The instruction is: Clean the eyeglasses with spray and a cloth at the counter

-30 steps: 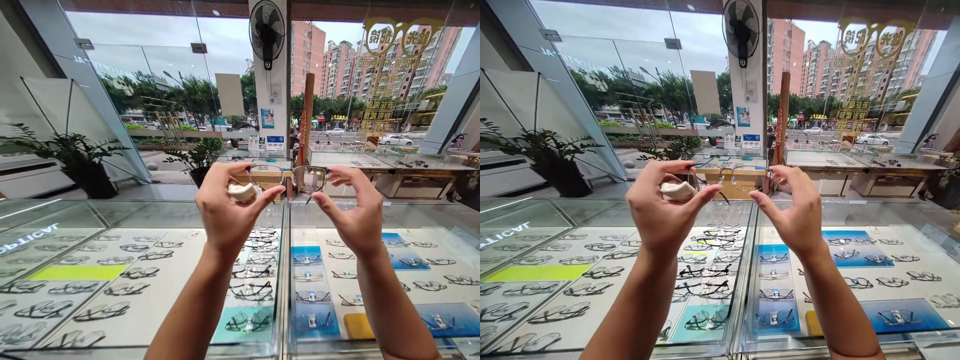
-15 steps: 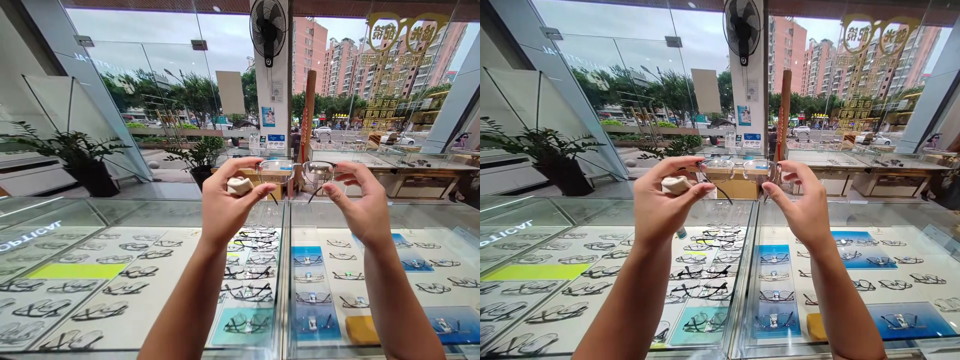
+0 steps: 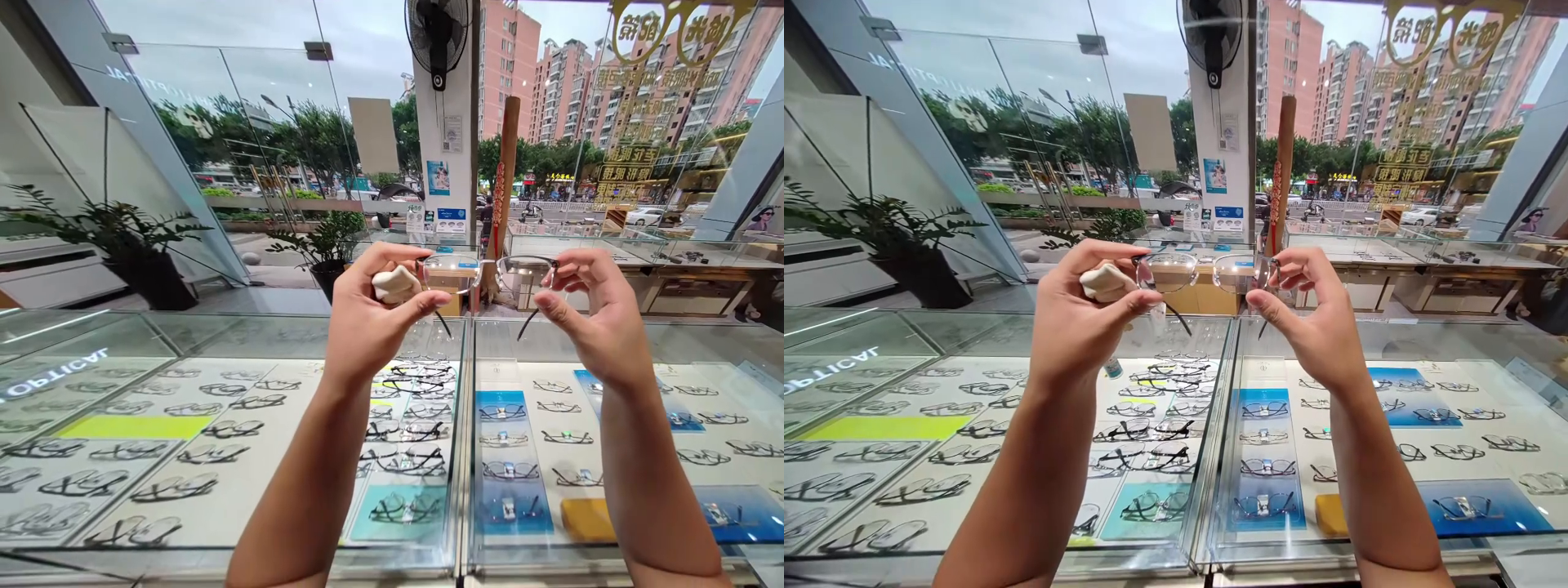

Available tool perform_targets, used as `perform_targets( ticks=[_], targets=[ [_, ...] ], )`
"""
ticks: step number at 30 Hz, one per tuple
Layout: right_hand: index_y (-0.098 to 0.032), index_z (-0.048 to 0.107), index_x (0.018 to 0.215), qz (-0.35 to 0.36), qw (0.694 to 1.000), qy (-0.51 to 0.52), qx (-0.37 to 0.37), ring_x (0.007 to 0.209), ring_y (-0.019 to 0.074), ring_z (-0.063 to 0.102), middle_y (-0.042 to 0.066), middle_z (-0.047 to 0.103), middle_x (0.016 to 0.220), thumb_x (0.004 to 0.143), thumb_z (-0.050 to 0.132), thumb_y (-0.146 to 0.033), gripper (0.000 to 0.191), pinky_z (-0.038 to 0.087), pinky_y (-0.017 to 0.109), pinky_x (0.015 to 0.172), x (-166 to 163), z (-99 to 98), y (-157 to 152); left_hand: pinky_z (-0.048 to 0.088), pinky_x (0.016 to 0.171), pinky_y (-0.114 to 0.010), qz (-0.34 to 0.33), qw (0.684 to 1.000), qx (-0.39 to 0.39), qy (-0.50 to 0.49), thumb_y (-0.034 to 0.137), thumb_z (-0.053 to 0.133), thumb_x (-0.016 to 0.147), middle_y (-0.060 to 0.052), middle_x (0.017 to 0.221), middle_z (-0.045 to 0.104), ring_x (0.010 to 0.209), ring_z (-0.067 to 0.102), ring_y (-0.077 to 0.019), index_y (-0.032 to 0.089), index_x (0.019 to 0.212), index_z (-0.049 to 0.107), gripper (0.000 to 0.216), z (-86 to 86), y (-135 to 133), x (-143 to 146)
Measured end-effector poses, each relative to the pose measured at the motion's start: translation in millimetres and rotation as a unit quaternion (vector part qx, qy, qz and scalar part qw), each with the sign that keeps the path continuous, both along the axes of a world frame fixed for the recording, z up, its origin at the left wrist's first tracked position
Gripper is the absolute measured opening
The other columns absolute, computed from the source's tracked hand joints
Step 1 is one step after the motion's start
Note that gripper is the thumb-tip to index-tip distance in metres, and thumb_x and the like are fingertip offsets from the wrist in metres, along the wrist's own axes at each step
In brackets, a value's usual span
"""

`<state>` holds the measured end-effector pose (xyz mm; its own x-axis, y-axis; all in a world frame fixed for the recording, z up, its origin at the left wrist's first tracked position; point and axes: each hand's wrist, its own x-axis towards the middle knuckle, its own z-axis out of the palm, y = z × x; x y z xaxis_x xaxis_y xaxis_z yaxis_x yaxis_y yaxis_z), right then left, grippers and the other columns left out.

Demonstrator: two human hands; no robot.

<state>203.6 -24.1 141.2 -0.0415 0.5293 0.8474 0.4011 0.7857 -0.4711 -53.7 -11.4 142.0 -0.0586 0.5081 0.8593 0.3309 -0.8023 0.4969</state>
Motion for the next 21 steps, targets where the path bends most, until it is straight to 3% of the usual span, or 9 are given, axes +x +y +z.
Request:
perform_targets(
  ticks=[6, 14, 21],
  targets=[
    [-0.028, 0.061, 0.114, -0.053, 0.998, -0.022, 0.024, 0.093, 0.0213, 0.067, 0.001, 0.071, 0.100, 0.088, 0.075, -0.058, 0.041, 0.054, 0.041, 0.088, -1, 3.6, -5, 0.050, 0.057, -0.028, 0.024, 0.999, -0.023, 0.012, 0.057, 0.089, 0.073, -0.005, 0.093, 0.075, 0.069, 0.064, -0.0155, 0.026, 0.106, 0.076, 0.047, 4.0, 0, 0],
    [-0.030, 0.065, 0.110, -0.102, 0.992, -0.028, 0.064, 0.094, 0.0258, 0.068, 0.005, 0.074, 0.105, 0.091, 0.071, -0.055, 0.032, 0.056, 0.044, 0.085, -8, 7.8, -16, 0.047, 0.053, -0.026, 0.045, 0.999, -0.011, 0.017, 0.060, 0.087, 0.073, -0.004, 0.094, 0.073, 0.060, 0.055, -0.0108, 0.025, 0.108, 0.078, 0.050, 2.3, 4, 1],
    [-0.026, 0.067, 0.111, -0.111, 0.991, -0.025, 0.071, 0.090, 0.0227, 0.068, 0.005, 0.074, 0.108, 0.089, 0.075, -0.055, 0.037, 0.057, 0.042, 0.083, -6, 5.6, -13, 0.051, 0.055, -0.027, 0.048, 0.999, -0.017, 0.006, 0.063, 0.086, 0.074, -0.005, 0.095, 0.073, 0.062, 0.059, -0.0123, 0.026, 0.109, 0.077, 0.052, 1.0, 2, 4]
  ],
)
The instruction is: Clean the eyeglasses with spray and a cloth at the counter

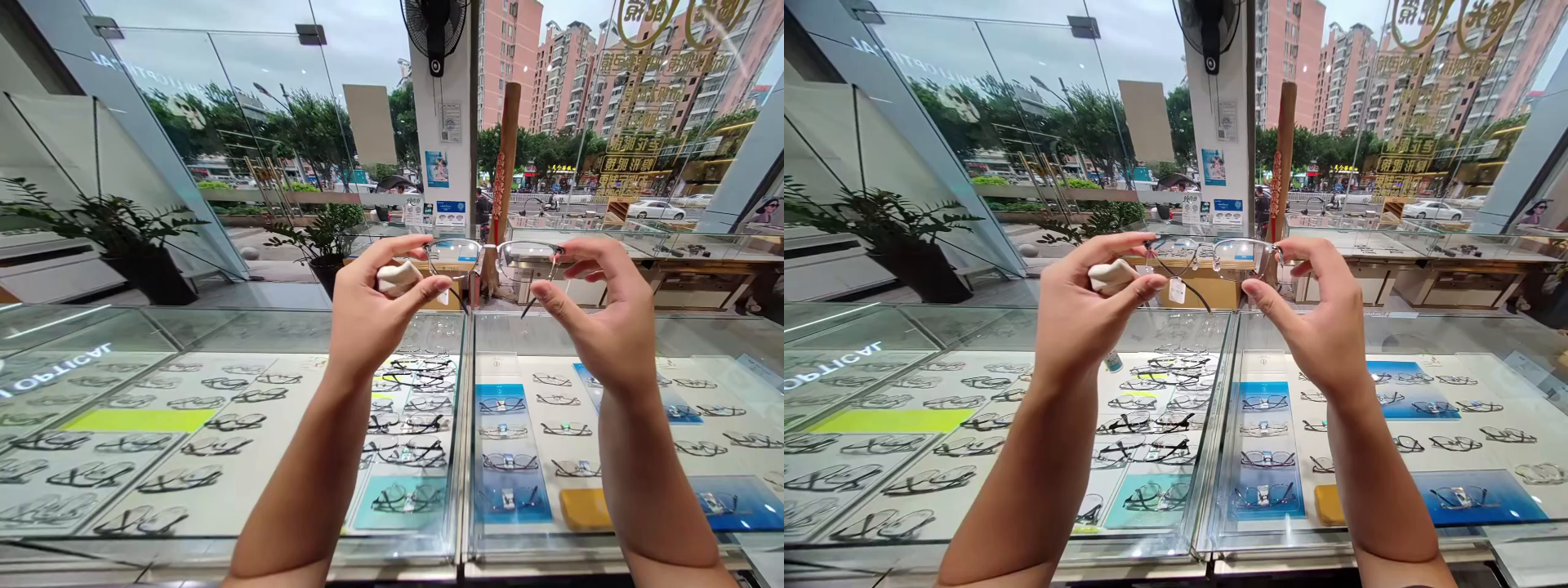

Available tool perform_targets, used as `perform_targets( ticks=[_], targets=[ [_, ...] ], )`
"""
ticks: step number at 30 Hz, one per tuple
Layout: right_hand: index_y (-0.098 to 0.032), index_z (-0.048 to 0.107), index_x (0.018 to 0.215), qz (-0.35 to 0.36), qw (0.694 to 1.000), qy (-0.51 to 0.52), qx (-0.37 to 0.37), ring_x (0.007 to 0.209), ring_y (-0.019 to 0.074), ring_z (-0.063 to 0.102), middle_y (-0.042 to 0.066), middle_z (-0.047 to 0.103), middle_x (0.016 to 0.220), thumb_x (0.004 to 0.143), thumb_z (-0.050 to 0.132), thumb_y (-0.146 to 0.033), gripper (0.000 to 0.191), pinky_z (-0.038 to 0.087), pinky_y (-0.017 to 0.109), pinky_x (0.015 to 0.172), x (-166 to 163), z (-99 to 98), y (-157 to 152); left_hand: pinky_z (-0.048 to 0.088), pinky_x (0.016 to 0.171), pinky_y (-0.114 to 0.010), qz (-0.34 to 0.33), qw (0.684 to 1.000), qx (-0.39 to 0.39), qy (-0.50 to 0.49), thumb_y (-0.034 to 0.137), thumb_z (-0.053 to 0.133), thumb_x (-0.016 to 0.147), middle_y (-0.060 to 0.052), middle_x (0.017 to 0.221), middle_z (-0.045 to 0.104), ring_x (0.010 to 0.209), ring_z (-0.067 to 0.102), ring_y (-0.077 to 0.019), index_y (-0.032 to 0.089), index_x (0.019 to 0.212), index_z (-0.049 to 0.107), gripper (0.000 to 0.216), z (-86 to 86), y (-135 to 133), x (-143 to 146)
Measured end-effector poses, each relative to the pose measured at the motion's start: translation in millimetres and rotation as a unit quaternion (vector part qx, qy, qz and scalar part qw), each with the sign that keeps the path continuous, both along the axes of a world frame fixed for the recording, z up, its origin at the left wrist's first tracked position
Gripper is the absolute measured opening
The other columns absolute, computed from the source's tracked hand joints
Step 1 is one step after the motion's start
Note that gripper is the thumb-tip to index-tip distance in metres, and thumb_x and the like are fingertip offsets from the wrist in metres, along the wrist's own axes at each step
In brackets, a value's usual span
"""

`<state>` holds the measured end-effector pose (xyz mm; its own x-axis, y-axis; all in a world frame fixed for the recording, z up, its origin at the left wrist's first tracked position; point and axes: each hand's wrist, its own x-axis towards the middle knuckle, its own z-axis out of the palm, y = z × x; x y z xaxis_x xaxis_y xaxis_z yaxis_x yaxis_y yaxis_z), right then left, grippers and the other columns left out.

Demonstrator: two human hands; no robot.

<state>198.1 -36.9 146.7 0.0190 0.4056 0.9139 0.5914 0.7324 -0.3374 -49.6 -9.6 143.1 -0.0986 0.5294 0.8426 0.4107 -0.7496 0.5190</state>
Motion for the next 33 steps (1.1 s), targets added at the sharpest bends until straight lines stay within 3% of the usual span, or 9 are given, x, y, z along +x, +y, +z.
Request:
perform_targets(
  ticks=[10, 20, 29, 33],
  targets=[
    [-0.027, 0.072, 0.114, -0.025, 0.999, -0.019, -0.015, 0.093, 0.0251, 0.068, 0.006, 0.074, 0.106, 0.091, 0.070, -0.059, 0.039, 0.058, 0.047, 0.087, 3, -2.9, 7, 0.048, 0.052, -0.024, 0.022, 1.000, 0.002, -0.015, 0.062, 0.088, 0.072, -0.001, 0.076, 0.069, 0.058, 0.060, -0.0119, 0.022, 0.101, 0.071, 0.052, -3.9, -2, 5],
    [-0.027, 0.072, 0.122, -0.029, 0.998, -0.035, -0.036, 0.092, 0.0254, 0.070, 0.008, 0.075, 0.112, 0.092, 0.068, -0.058, 0.043, 0.059, 0.049, 0.087, 4, -6.2, 12, 0.050, 0.059, -0.026, 0.050, 0.998, 0.032, 0.003, 0.062, 0.087, 0.073, -0.004, 0.092, 0.073, 0.068, 0.065, -0.0139, 0.022, 0.103, 0.070, 0.053, -5.8, -4, 6],
    [-0.026, 0.070, 0.120, -0.028, 0.999, -0.018, -0.021, 0.096, 0.0258, 0.070, 0.007, 0.074, 0.111, 0.091, 0.071, -0.055, 0.041, 0.059, 0.047, 0.087, 1, -5.3, 9, 0.048, 0.055, -0.026, 0.034, 0.999, 0.018, 0.009, 0.064, 0.086, 0.074, -0.006, 0.092, 0.074, 0.064, 0.062, -0.0126, 0.021, 0.104, 0.074, 0.053, -6.3, 1, 2],
    [-0.026, 0.070, 0.117, -0.026, 1.000, -0.012, -0.013, 0.094, 0.0249, 0.069, 0.007, 0.073, 0.109, 0.091, 0.071, -0.056, 0.040, 0.058, 0.046, 0.086, 0, -5.0, 8, 0.050, 0.059, -0.026, 0.034, 0.999, 0.015, 0.010, 0.064, 0.086, 0.072, -0.006, 0.092, 0.075, 0.071, 0.066, -0.0149, 0.020, 0.104, 0.077, 0.055, -5.9, 3, 0]
  ],
)
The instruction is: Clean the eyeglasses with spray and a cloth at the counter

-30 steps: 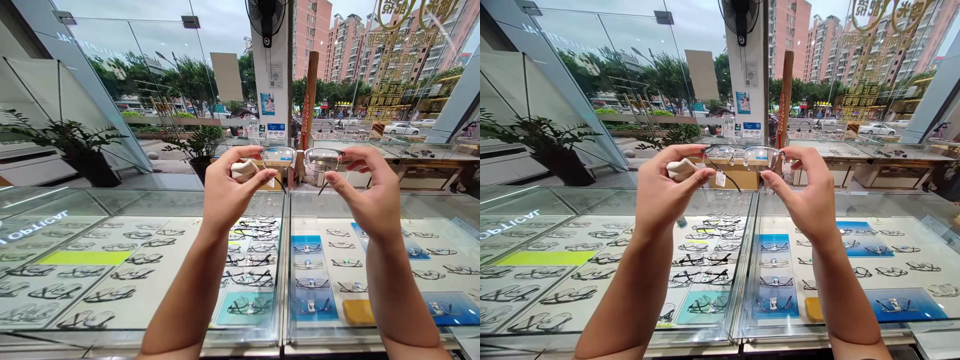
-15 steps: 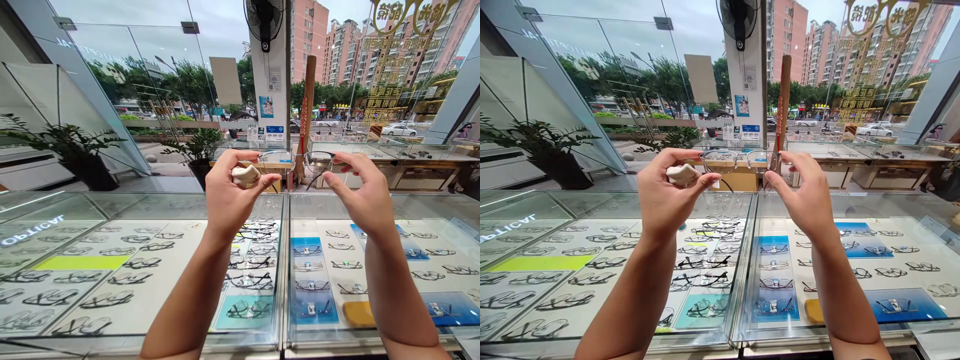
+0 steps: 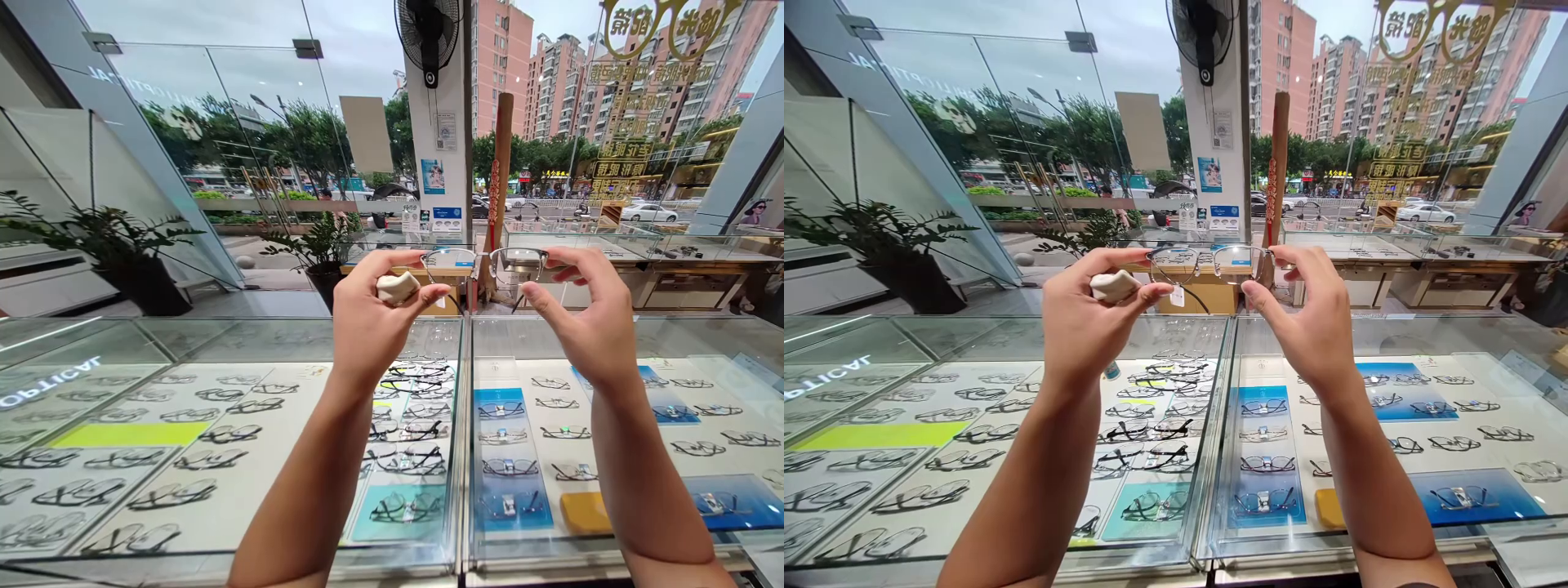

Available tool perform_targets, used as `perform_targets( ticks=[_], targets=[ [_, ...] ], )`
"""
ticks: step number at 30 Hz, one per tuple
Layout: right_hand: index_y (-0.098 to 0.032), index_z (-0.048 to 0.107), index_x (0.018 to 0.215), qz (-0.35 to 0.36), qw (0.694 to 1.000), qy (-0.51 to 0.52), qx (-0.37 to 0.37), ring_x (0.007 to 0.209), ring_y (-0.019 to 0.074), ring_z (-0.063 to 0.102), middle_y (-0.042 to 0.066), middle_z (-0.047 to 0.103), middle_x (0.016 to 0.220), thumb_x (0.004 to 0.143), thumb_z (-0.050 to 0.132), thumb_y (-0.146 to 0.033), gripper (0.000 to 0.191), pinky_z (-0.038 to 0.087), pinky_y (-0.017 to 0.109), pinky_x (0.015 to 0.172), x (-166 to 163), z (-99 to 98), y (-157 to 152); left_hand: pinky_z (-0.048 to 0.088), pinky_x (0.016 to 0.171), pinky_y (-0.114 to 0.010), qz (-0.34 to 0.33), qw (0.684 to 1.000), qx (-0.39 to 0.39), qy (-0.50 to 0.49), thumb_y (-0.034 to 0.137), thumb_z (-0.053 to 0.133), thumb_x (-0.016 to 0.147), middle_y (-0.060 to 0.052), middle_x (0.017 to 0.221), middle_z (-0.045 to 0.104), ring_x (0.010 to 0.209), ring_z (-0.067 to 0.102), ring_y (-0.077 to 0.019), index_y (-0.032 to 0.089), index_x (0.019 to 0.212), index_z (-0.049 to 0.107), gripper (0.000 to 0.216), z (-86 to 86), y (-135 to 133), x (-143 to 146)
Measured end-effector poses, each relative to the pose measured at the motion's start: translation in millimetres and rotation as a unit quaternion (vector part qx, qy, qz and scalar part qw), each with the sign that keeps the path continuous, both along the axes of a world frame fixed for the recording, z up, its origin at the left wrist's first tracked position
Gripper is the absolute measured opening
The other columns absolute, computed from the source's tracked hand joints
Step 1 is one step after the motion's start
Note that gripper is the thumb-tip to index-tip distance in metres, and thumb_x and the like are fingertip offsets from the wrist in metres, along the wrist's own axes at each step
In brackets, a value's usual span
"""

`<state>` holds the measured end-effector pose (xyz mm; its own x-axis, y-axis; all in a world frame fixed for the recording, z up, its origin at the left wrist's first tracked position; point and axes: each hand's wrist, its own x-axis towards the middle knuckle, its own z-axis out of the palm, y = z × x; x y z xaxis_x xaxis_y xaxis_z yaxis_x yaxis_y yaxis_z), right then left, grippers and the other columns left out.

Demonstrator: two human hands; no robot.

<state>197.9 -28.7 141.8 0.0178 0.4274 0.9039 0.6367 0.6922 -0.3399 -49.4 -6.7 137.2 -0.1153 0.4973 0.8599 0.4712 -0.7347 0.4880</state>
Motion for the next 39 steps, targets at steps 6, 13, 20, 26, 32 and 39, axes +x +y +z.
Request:
perform_targets(
  ticks=[6, 13, 20, 26, 32, 39],
  targets=[
    [-0.027, 0.069, 0.117, -0.003, 1.000, -0.002, 0.021, 0.093, 0.0247, 0.067, 0.006, 0.071, 0.106, 0.090, 0.072, -0.053, 0.038, 0.058, 0.047, 0.087, -2, 0.1, -1, 0.050, 0.060, -0.026, -0.007, 1.000, -0.008, 0.014, 0.060, 0.087, 0.074, -0.007, 0.092, 0.076, 0.073, 0.067, -0.0157, 0.021, 0.108, 0.078, 0.053, 0.6, 1, -2],
    [-0.026, 0.068, 0.122, -0.041, 0.994, -0.017, 0.098, 0.103, 0.0285, 0.065, 0.008, 0.071, 0.111, 0.092, 0.072, -0.049, 0.038, 0.056, 0.050, 0.092, -17, -4.1, -5, 0.055, 0.062, -0.026, 0.014, 1.000, -0.012, -0.006, 0.060, 0.090, 0.070, -0.008, 0.103, 0.078, 0.072, 0.068, -0.0154, 0.020, 0.113, 0.076, 0.060, -0.3, 1, 4],
    [-0.026, 0.065, 0.130, -0.049, 0.990, -0.029, 0.131, 0.112, 0.0299, 0.062, 0.008, 0.069, 0.118, 0.094, 0.069, -0.043, 0.039, 0.052, 0.052, 0.099, -23, -7.9, -5, 0.056, 0.059, -0.025, 0.012, 1.000, -0.003, -0.014, 0.061, 0.089, 0.071, -0.008, 0.106, 0.078, 0.068, 0.068, -0.0131, 0.021, 0.114, 0.074, 0.061, -2.3, 3, 6],
    [-0.028, 0.065, 0.131, -0.046, 0.992, -0.018, 0.113, 0.115, 0.0307, 0.062, 0.008, 0.069, 0.121, 0.094, 0.070, -0.043, 0.041, 0.052, 0.054, 0.101, -24, -8.5, -5, 0.054, 0.058, -0.024, 0.014, 0.999, 0.037, -0.013, 0.062, 0.086, 0.075, -0.008, 0.107, 0.077, 0.070, 0.066, -0.0129, 0.021, 0.115, 0.072, 0.059, -6.7, 8, 7],
    [-0.031, 0.067, 0.130, 0.007, 0.998, 0.043, 0.049, 0.115, 0.0280, 0.066, 0.006, 0.072, 0.126, 0.093, 0.071, -0.041, 0.039, 0.054, 0.051, 0.101, -24, -10.6, 4, 0.056, 0.074, -0.031, 0.092, 0.988, 0.124, -0.002, 0.054, 0.090, 0.074, -0.008, 0.110, 0.070, 0.087, 0.065, -0.0188, 0.021, 0.118, 0.070, 0.059, -11.7, 10, 8],
    [-0.033, 0.069, 0.132, 0.103, 0.986, 0.127, -0.035, 0.125, 0.0285, 0.066, 0.006, 0.072, 0.133, 0.091, 0.073, -0.051, 0.044, 0.056, 0.050, 0.103, -24, -12.9, 11, 0.054, 0.084, -0.037, 0.126, 0.974, 0.189, 0.010, 0.051, 0.093, 0.071, -0.008, 0.113, 0.066, 0.093, 0.064, -0.0222, 0.021, 0.120, 0.067, 0.063, -14.0, 12, 9]
  ],
)
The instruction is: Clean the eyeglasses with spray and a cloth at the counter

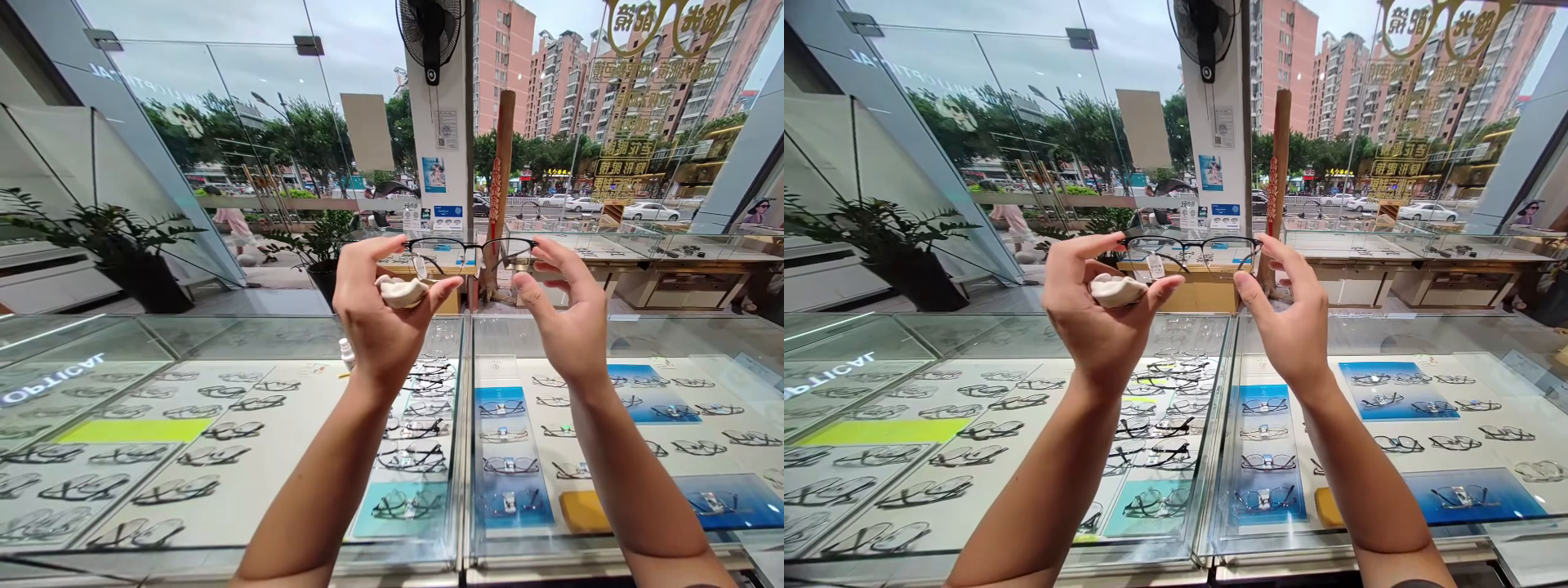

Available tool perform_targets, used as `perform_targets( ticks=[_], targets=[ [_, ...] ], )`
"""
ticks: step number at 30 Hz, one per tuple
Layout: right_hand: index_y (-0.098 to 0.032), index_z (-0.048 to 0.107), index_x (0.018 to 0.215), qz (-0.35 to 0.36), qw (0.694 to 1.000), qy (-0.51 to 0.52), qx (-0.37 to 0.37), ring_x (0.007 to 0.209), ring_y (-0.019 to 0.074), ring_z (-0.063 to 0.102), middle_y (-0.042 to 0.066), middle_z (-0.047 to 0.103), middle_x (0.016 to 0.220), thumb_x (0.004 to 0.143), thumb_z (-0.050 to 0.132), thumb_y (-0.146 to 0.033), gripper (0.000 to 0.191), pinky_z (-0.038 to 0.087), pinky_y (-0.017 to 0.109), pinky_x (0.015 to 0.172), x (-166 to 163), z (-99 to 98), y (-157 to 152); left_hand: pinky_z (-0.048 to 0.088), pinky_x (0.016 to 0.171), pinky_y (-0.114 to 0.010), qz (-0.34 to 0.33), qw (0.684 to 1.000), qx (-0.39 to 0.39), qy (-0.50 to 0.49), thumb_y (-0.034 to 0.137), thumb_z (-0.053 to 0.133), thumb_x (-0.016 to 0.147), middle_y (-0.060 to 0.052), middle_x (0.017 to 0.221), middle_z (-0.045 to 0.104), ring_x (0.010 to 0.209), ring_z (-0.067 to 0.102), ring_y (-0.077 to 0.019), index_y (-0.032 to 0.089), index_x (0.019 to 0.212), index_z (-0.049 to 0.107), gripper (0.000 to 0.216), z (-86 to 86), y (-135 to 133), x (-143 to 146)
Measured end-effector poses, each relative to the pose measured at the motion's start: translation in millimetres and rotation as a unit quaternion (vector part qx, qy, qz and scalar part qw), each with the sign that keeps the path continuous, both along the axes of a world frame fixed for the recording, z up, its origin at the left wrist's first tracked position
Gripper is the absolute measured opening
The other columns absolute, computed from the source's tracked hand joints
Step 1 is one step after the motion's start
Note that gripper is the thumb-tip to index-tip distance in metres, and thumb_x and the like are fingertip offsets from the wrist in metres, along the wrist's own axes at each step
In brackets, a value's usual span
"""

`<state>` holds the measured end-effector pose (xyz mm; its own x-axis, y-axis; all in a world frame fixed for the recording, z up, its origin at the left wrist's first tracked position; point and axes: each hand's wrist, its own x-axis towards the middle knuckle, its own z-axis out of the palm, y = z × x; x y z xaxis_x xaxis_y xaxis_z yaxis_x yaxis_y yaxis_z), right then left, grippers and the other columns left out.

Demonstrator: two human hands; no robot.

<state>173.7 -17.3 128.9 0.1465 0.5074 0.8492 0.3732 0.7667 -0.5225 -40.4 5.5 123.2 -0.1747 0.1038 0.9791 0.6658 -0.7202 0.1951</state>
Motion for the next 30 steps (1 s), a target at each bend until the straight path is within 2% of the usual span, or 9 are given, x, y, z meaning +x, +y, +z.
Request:
perform_targets(
  ticks=[6, 13, 17, 22, 26, 30],
  targets=[
    [-0.031, 0.077, 0.115, 0.078, 0.992, 0.098, -0.010, 0.112, 0.0223, 0.072, 0.003, 0.078, 0.119, 0.094, 0.071, -0.048, 0.028, 0.059, 0.042, 0.099, 0, 3.1, 3, 0.054, 0.088, -0.040, -0.009, 1.000, 0.020, 0.012, 0.052, 0.091, 0.074, -0.009, 0.116, 0.065, 0.104, 0.064, -0.0261, 0.022, 0.123, 0.064, 0.063, -1.3, 2, 1],
    [-0.030, 0.079, 0.104, 0.127, 0.977, 0.164, -0.039, 0.097, 0.0175, 0.075, 0.000, 0.079, 0.109, 0.094, 0.070, -0.050, 0.023, 0.063, 0.035, 0.089, 3, 1.8, 11, 0.055, 0.084, -0.038, -0.006, 0.998, 0.058, 0.026, 0.058, 0.086, 0.077, -0.010, 0.120, 0.063, 0.107, 0.065, -0.0265, 0.024, 0.128, 0.061, 0.066, -6.8, 9, 1],
    [-0.028, 0.078, 0.100, 0.146, 0.971, 0.183, -0.050, 0.091, 0.0162, 0.074, 0.001, 0.079, 0.108, 0.089, 0.076, -0.048, 0.023, 0.063, 0.033, 0.085, 4, 2.1, 12, 0.055, 0.078, -0.034, 0.012, 0.998, 0.065, 0.021, 0.063, 0.084, 0.078, -0.009, 0.121, 0.063, 0.099, 0.066, -0.0221, 0.022, 0.127, 0.062, 0.068, -10.4, 15, 1],
    [-0.027, 0.076, 0.100, 0.163, 0.970, 0.169, -0.058, 0.091, 0.0157, 0.073, 0.002, 0.080, 0.114, 0.091, 0.073, -0.047, 0.022, 0.063, 0.035, 0.089, 3, 4.0, 10, 0.055, 0.073, -0.033, -0.015, 0.996, 0.086, 0.009, 0.061, 0.084, 0.079, -0.009, 0.122, 0.064, 0.092, 0.065, -0.0201, 0.023, 0.125, 0.063, 0.064, -11.7, 18, 4],
    [-0.027, 0.074, 0.100, 0.165, 0.971, 0.160, -0.058, 0.089, 0.0162, 0.073, 0.003, 0.080, 0.115, 0.093, 0.070, -0.046, 0.021, 0.063, 0.037, 0.090, 3, 4.4, 9, 0.056, 0.074, -0.036, -0.021, 0.998, 0.049, -0.012, 0.064, 0.085, 0.075, -0.010, 0.121, 0.065, 0.093, 0.066, -0.0217, 0.023, 0.122, 0.065, 0.065, -12.2, 18, 5],
    [-0.027, 0.072, 0.101, 0.168, 0.971, 0.158, -0.065, 0.087, 0.0166, 0.073, 0.003, 0.080, 0.115, 0.093, 0.070, -0.050, 0.025, 0.063, 0.036, 0.082, 2, 3.9, 10, 0.057, 0.076, -0.037, -0.031, 0.999, 0.023, -0.023, 0.065, 0.085, 0.074, -0.010, 0.122, 0.064, 0.094, 0.066, -0.0222, 0.023, 0.122, 0.064, 0.067, -13.0, 19, 7]
  ],
)
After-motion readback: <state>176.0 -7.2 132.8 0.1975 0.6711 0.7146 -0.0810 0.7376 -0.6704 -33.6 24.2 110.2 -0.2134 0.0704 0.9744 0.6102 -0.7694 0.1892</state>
